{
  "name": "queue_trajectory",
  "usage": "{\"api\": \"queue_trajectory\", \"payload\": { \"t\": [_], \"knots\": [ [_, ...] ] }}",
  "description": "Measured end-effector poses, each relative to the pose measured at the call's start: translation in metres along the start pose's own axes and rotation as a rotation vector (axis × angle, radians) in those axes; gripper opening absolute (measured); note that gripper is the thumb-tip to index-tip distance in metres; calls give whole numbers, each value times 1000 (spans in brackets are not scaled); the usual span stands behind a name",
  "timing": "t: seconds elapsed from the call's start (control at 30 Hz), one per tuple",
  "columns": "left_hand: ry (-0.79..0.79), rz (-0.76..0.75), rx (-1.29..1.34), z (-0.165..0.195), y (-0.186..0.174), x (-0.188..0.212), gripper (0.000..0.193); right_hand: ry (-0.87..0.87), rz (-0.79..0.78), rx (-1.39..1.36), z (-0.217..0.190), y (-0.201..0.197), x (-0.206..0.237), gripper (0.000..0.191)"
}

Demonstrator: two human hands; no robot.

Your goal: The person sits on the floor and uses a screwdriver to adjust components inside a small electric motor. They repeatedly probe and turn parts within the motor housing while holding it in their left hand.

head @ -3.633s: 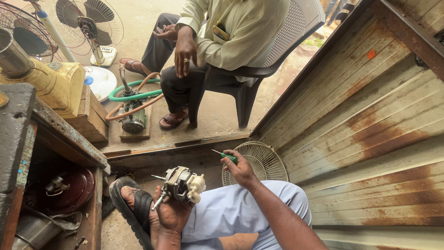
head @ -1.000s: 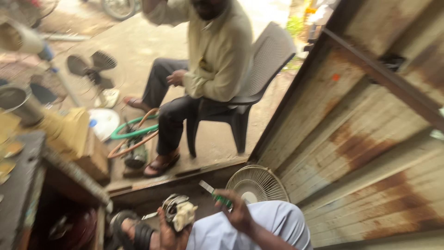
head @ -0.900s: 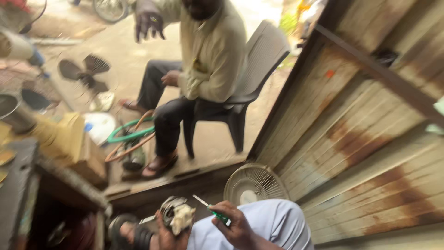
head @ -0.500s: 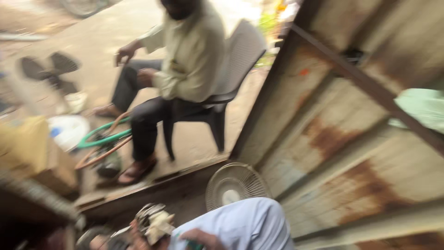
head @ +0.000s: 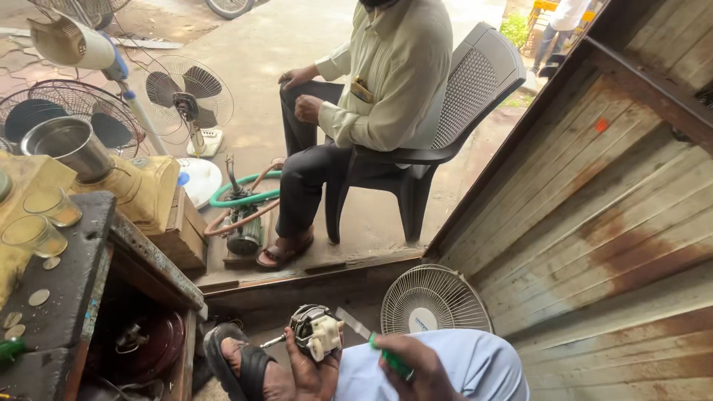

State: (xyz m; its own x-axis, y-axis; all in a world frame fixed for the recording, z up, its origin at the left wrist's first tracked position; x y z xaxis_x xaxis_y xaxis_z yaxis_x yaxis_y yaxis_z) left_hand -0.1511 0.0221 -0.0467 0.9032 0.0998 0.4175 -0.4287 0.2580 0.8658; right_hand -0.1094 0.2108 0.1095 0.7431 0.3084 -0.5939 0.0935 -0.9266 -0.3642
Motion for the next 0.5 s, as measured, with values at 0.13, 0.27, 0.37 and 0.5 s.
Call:
{"api": "queue_trajectory", "payload": {
  "t": [0.13, 0.27, 0.37, 0.5],
  "knots": [
    [28, 56, -5, 3, -16, -8, 66, 9, -264, 30, 37, 43, 39, 31],
    [-31, 68, -31, 3, -22, -11, 67, -140, -300, 103, 38, 58, 50, 34],
    [-45, 111, -27, 4, -26, -9, 66, -125, -341, 127, 35, 61, 48, 32],
    [-26, 93, -41, 11, -25, -6, 72, -96, -363, 144, 34, 66, 50, 32]
  ]
}}
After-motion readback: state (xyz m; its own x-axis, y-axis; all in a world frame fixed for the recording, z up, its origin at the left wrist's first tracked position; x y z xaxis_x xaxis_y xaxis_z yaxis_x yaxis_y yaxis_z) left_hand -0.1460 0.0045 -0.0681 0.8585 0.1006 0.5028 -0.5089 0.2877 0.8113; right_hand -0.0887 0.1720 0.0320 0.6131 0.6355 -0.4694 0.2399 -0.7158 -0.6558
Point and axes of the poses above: each hand's wrist, its own x-axis away from the middle knuckle, its own y-axis out of the palm, z = x × y, the point moved 5 cm from there along -x, towards the middle knuckle, and after that the axes turned 2 degrees about z, right-handed, at the moved point
